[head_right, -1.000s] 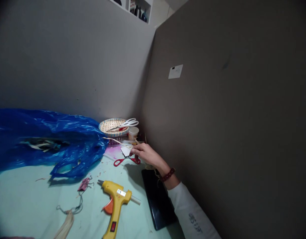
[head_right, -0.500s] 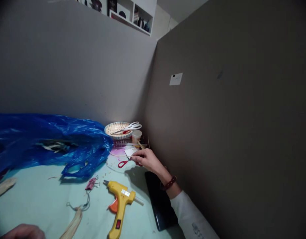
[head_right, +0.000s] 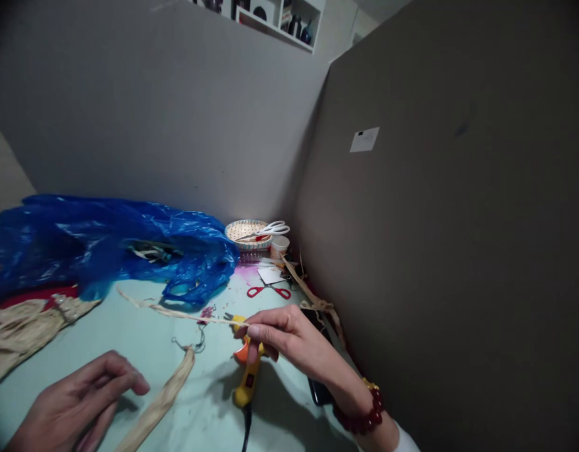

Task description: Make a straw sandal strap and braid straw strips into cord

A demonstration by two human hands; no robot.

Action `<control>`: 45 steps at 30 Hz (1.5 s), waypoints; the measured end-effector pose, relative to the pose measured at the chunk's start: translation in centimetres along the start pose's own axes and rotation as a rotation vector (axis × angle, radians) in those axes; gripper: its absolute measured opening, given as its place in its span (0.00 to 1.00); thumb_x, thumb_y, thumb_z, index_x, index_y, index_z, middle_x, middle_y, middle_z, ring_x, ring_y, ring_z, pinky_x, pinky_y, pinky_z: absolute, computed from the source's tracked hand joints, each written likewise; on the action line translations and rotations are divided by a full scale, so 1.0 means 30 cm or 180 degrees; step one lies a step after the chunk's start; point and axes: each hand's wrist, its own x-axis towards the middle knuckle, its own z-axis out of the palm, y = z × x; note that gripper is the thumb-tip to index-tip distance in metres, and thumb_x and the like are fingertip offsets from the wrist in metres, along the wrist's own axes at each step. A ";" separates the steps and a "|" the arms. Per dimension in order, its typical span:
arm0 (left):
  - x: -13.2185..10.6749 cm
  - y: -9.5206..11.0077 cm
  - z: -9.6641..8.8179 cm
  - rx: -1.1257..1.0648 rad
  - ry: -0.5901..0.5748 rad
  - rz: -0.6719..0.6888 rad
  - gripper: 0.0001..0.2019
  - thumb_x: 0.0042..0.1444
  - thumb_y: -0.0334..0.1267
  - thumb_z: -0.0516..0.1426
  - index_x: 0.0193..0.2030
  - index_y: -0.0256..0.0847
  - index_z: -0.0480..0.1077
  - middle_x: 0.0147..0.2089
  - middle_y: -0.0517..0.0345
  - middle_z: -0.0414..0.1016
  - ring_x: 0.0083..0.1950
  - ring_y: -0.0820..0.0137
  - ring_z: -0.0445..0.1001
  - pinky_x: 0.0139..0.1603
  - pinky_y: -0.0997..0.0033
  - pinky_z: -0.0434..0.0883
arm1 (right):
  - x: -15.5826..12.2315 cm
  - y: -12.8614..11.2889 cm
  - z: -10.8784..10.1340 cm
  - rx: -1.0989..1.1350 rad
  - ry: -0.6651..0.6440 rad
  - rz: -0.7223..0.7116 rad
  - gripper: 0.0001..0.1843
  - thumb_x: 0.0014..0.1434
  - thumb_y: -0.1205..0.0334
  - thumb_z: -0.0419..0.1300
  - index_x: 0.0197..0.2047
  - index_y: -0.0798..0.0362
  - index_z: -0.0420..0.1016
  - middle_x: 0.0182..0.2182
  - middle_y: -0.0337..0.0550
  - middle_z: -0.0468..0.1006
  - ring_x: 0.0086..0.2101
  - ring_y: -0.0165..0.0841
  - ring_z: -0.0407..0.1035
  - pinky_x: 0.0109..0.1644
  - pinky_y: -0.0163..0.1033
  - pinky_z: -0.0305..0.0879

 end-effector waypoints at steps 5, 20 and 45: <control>-0.048 0.081 -0.003 -0.0069 -0.0379 0.0026 0.16 0.55 0.52 0.56 0.28 0.43 0.74 0.17 0.65 0.74 0.11 0.79 0.56 0.20 0.74 0.57 | -0.034 -0.002 0.078 0.0052 -0.0254 0.0056 0.19 0.67 0.50 0.56 0.38 0.55 0.83 0.26 0.43 0.80 0.20 0.26 0.58 0.24 0.33 0.55; -0.169 0.236 -0.007 -0.0907 -0.0409 0.0698 0.05 0.50 0.37 0.64 0.32 0.40 0.74 0.27 0.63 0.77 0.18 0.80 0.64 0.19 0.81 0.61 | -0.043 -0.081 0.287 -0.1093 -0.0145 -0.0612 0.23 0.70 0.52 0.52 0.29 0.54 0.77 0.26 0.35 0.77 0.25 0.25 0.67 0.34 0.32 0.61; -0.054 0.219 -0.081 -0.1750 0.0231 0.0670 0.11 0.46 0.43 0.69 0.32 0.40 0.78 0.27 0.64 0.71 0.21 0.82 0.60 0.20 0.84 0.56 | 0.094 0.110 -0.023 -0.1704 0.1801 0.0035 0.17 0.68 0.54 0.50 0.34 0.55 0.72 0.26 0.43 0.76 0.30 0.36 0.70 0.37 0.40 0.64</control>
